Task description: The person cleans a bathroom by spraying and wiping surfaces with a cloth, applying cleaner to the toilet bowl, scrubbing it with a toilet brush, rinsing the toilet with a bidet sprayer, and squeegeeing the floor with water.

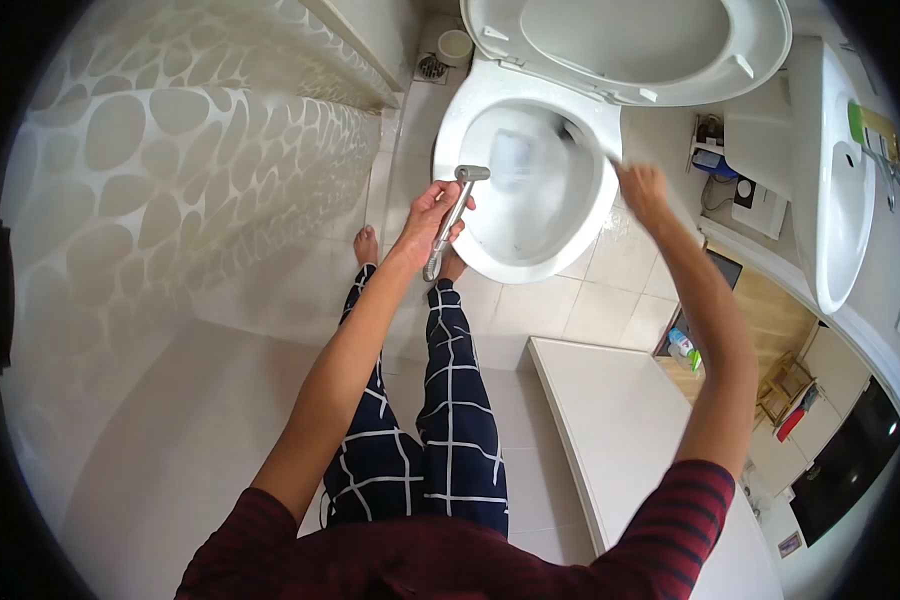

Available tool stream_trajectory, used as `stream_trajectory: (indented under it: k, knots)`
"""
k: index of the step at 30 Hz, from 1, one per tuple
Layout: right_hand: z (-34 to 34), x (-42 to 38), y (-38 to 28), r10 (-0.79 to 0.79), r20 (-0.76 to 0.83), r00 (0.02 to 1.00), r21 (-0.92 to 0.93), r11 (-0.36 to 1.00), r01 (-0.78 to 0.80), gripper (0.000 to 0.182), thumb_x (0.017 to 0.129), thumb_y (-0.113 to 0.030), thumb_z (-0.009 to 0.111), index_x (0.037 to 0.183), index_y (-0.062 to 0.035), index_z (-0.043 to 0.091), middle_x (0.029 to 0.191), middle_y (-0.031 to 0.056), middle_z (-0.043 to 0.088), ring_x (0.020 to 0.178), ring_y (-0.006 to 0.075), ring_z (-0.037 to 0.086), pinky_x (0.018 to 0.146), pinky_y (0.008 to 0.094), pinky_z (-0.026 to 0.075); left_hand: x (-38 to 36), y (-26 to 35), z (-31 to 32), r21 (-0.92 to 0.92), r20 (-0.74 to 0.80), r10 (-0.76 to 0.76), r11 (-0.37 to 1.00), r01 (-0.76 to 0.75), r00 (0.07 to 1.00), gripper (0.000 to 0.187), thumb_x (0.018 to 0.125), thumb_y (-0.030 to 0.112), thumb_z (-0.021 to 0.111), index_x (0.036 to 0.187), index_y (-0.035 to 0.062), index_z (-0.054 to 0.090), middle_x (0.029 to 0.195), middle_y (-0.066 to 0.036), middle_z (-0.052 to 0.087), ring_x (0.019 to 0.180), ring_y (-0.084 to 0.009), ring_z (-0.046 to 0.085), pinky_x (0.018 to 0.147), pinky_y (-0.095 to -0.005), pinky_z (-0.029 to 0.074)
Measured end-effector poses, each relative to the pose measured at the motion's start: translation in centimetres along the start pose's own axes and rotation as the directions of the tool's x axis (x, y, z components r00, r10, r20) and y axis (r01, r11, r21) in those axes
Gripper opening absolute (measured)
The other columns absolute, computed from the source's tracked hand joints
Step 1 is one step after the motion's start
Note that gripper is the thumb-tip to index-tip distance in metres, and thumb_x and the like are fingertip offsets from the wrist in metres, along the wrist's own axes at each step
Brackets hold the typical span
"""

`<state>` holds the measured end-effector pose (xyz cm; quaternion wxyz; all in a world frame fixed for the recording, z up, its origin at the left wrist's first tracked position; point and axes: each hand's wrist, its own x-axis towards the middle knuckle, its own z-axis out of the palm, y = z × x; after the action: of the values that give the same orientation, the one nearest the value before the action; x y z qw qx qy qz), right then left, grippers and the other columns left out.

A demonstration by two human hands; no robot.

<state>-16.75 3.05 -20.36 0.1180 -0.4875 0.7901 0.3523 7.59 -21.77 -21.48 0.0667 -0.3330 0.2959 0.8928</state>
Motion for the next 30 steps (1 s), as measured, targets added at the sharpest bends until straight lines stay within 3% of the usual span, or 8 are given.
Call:
stream_trajectory:
  k: [3, 5, 13, 16, 18, 21, 27, 30]
  knots:
    - [2.9, 0.3, -3.6, 0.001, -0.322, 0.947, -0.08, 0.996, -0.028, 0.054, 0.083, -0.015, 0.047, 0.134, -0.0164, 0.031, 0.067, 0.0029, 0.058, 0.061, 0.0168, 0.058, 0.051, 0.0324, 0.046, -1.0, -0.9, 0.7, 0.037, 0.029, -0.049, 0.998, 0.048, 0.998, 0.025, 0.086, 0.031, 0.052, 0.091, 0.008, 0.046, 0.078, -0.008, 0.059, 0.045, -0.0089, 0.046, 0.037, -0.0186, 0.037]
    - [2.0, -5.2, -8.8, 0.129, 0.33, 0.935, 0.203, 0.958, -0.204, 0.043, 0.083, -0.013, 0.046, 0.126, -0.0134, 0.043, 0.077, 0.0064, 0.062, 0.067, 0.0183, 0.06, 0.055, 0.0344, 0.048, -1.9, -0.7, 1.1, 0.019, 0.049, -0.074, 0.997, 0.073, 0.996, 0.024, 0.087, 0.03, 0.052, 0.09, 0.0078, 0.046, 0.078, -0.008, 0.059, 0.045, -0.0086, 0.046, 0.037, -0.0185, 0.037]
    - [1.9, -6.5, -11.6, 0.08, 0.351, 0.933, 0.361, 0.908, -0.213, 0.023, 0.079, -0.012, 0.048, 0.099, -0.0045, 0.057, 0.072, 0.0073, 0.063, 0.066, 0.0226, 0.062, 0.061, 0.0408, 0.049, -3.3, 0.3, -0.2, 0.102, -0.004, -0.056, 0.993, 0.056, 0.998, 0.029, 0.086, 0.031, 0.053, 0.096, 0.0051, 0.046, 0.079, -0.008, 0.058, 0.046, -0.0074, 0.045, 0.039, -0.018, 0.037]
    - [16.8, -8.2, -20.4, -0.134, -0.324, 0.937, 0.509, 0.81, 0.292, 0.033, 0.081, -0.015, 0.045, 0.113, -0.0083, 0.052, 0.076, 0.0136, 0.062, 0.075, 0.0255, 0.061, 0.066, 0.0443, 0.047, -3.2, 1.0, -0.5, 0.12, -0.025, -0.043, 0.992, 0.046, 0.999, 0.029, 0.086, 0.031, 0.054, 0.097, 0.0053, 0.046, 0.08, -0.007, 0.058, 0.047, -0.0073, 0.044, 0.039, -0.0182, 0.037]
    - [10.6, -8.2, -11.5, -0.297, 0.235, 0.925, 0.725, 0.687, 0.036, 0.04, 0.083, -0.016, 0.043, 0.123, -0.0163, 0.046, 0.08, 0.013, 0.063, 0.073, 0.0232, 0.061, 0.062, 0.0412, 0.048, -3.7, 1.0, -0.3, 0.149, -0.048, -0.054, 0.987, 0.061, 0.997, 0.029, 0.086, 0.032, 0.054, 0.098, 0.0062, 0.047, 0.08, -0.006, 0.058, 0.048, -0.0073, 0.045, 0.04, -0.0179, 0.038]
    - [6.9, -5.1, -10.8, 0.332, 0.51, 0.794, 0.448, 0.685, -0.574, 0.039, 0.083, -0.016, 0.044, 0.122, -0.0093, 0.044, 0.079, 0.0135, 0.061, 0.064, 0.0255, 0.06, 0.055, 0.0416, 0.048, -3.7, 1.1, -0.7, 0.091, -0.068, -0.01, 0.996, 0.016, 0.998, 0.03, 0.085, 0.033, 0.055, 0.097, 0.0059, 0.047, 0.078, -0.006, 0.059, 0.045, -0.007, 0.043, 0.037, -0.0184, 0.035]
    - [-2.8, -10.4, -21.0, -0.101, 0.332, 0.938, 0.865, 0.429, -0.26, 0.058, 0.079, -0.013, 0.046, 0.134, -0.0273, 0.03, 0.088, 0.0263, 0.058, 0.08, 0.0342, 0.059, 0.072, 0.0488, 0.046, -3.7, 0.9, -1.9, 0.05, -0.101, -0.007, 0.999, 0.012, 0.995, 0.03, 0.086, 0.032, 0.053, 0.098, 0.0055, 0.047, 0.078, -0.008, 0.058, 0.044, -0.0083, 0.044, 0.037, -0.0193, 0.035]
    - [9.0, -5.9, -10.7, 0.087, 0.42, 0.903, 0.467, 0.833, -0.298, 0.061, 0.082, -0.022, 0.05, 0.136, -0.0202, 0.023, 0.081, 0.0193, 0.059, 0.069, 0.0247, 0.06, 0.051, 0.0429, 0.046, -2.7, 1.6, -1.7, 0.082, -0.112, 0.025, 0.997, -0.016, 0.993, 0.03, 0.086, 0.033, 0.053, 0.098, 0.0062, 0.047, 0.079, -0.007, 0.058, 0.045, -0.0082, 0.044, 0.038, -0.0192, 0.036]
